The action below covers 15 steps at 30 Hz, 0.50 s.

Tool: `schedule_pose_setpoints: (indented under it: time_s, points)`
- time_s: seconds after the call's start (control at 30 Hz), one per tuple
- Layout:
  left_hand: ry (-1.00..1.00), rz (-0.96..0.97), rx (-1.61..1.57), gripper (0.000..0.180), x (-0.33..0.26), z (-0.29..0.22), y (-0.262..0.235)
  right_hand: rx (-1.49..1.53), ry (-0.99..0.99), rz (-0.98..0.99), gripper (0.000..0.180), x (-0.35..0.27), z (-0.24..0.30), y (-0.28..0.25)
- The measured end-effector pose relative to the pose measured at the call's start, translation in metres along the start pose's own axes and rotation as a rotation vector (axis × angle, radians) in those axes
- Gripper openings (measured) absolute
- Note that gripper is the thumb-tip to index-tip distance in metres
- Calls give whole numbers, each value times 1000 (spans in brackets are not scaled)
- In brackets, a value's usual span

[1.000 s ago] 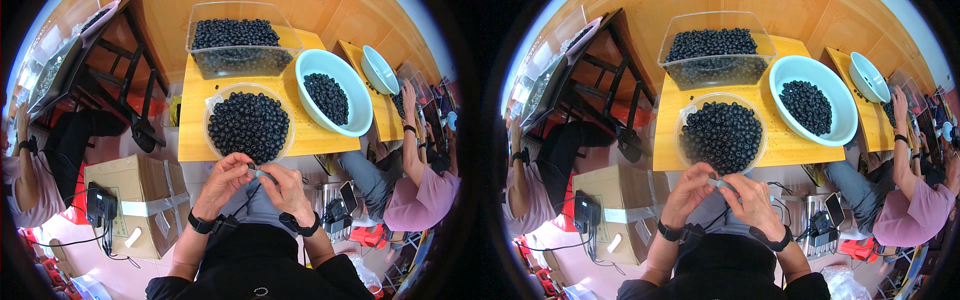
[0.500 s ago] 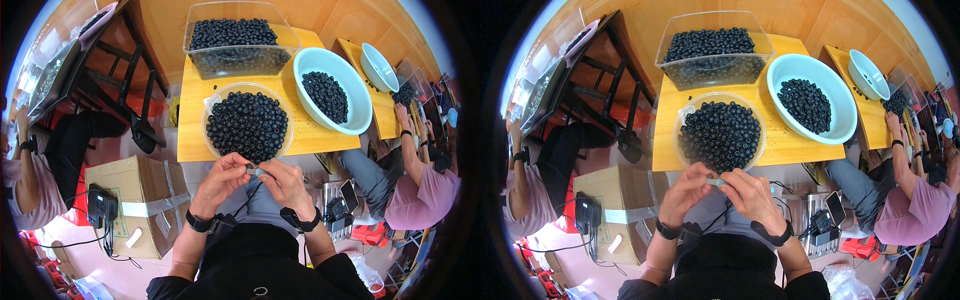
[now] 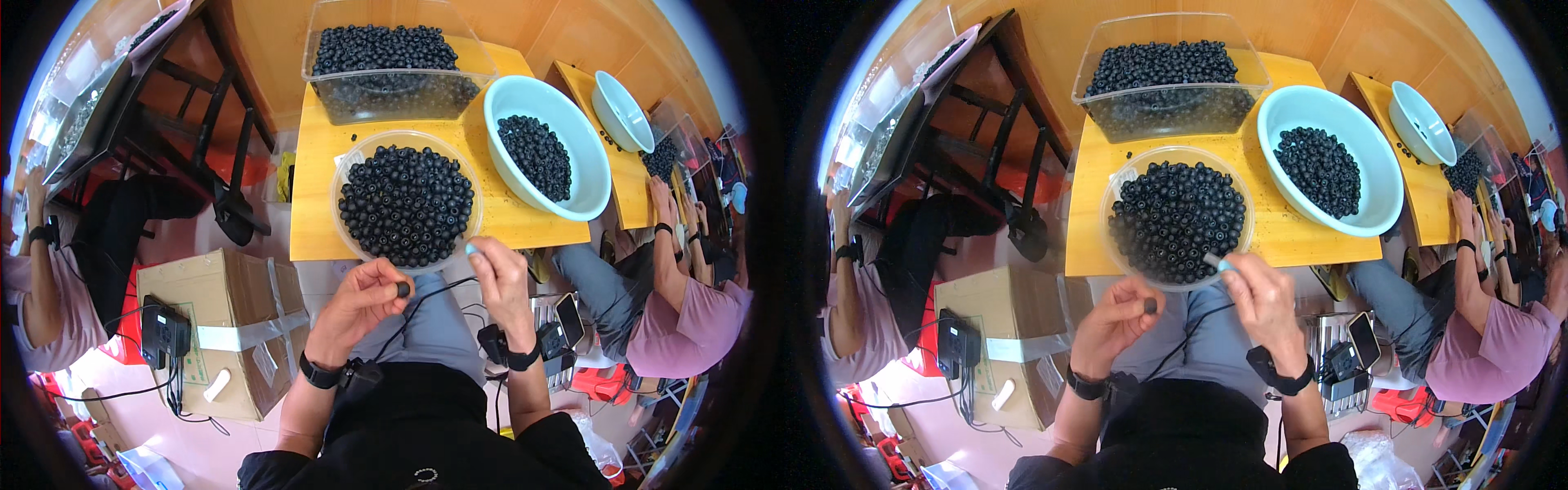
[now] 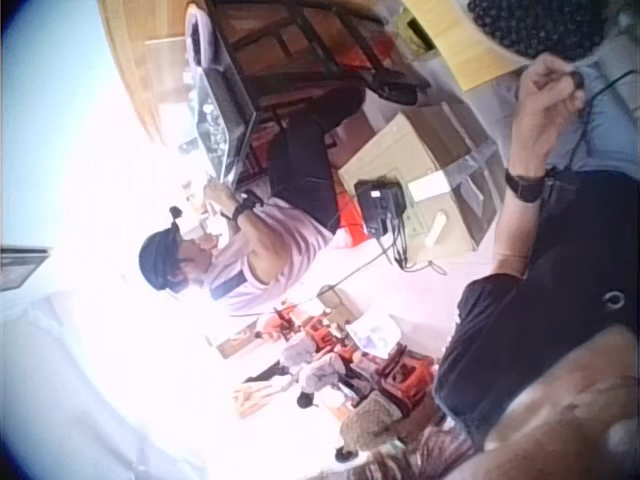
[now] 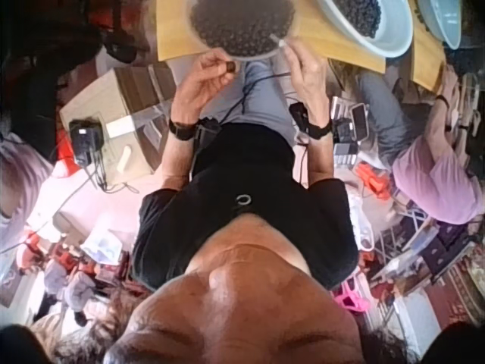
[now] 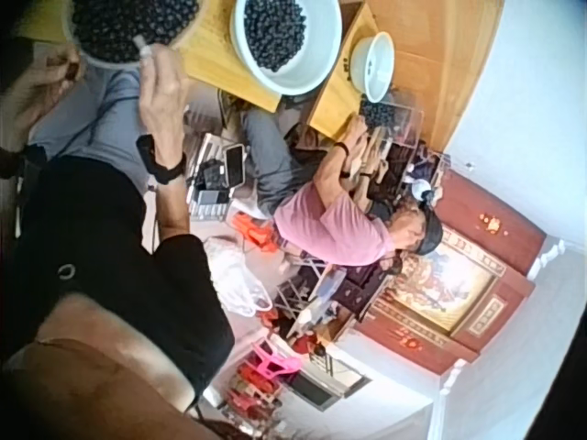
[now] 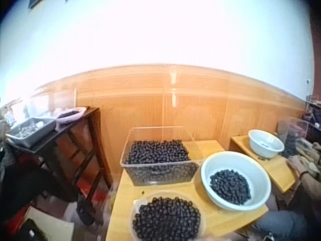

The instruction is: The person picks up a bead from a bowl, inserts a tool into its center, and places it into a light blue bowl, occasionally moving beads aside to reach others.

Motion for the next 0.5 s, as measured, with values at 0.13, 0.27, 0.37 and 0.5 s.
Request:
schedule_pose_setpoints:
  time_s: [0.13, 0.27, 0.37, 0.5]
  points:
    - [-34, -77, -21, 13, 6, 4, -7, 105, -7, 123, 13, -8, 16, 16]
    - [-6, -91, -53, 14, 6, 6, -10, 136, -57, 229, 13, -10, 34, 26]
    - [-2, -92, -58, 14, 7, 7, -12, 107, -80, 270, 13, -10, 36, 29]
    - [-10, -100, -56, 15, 7, 8, -10, 92, -80, 264, 15, -10, 35, 29]
Point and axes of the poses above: each hand's wrist, its own x-axis towards the middle knuckle, its own y-axis out of the palm, z = x × y, the point moved 6 cm from there along x, towards the middle knuckle, and after that the axes turned 1 degree about z, right-handed, at the moved point
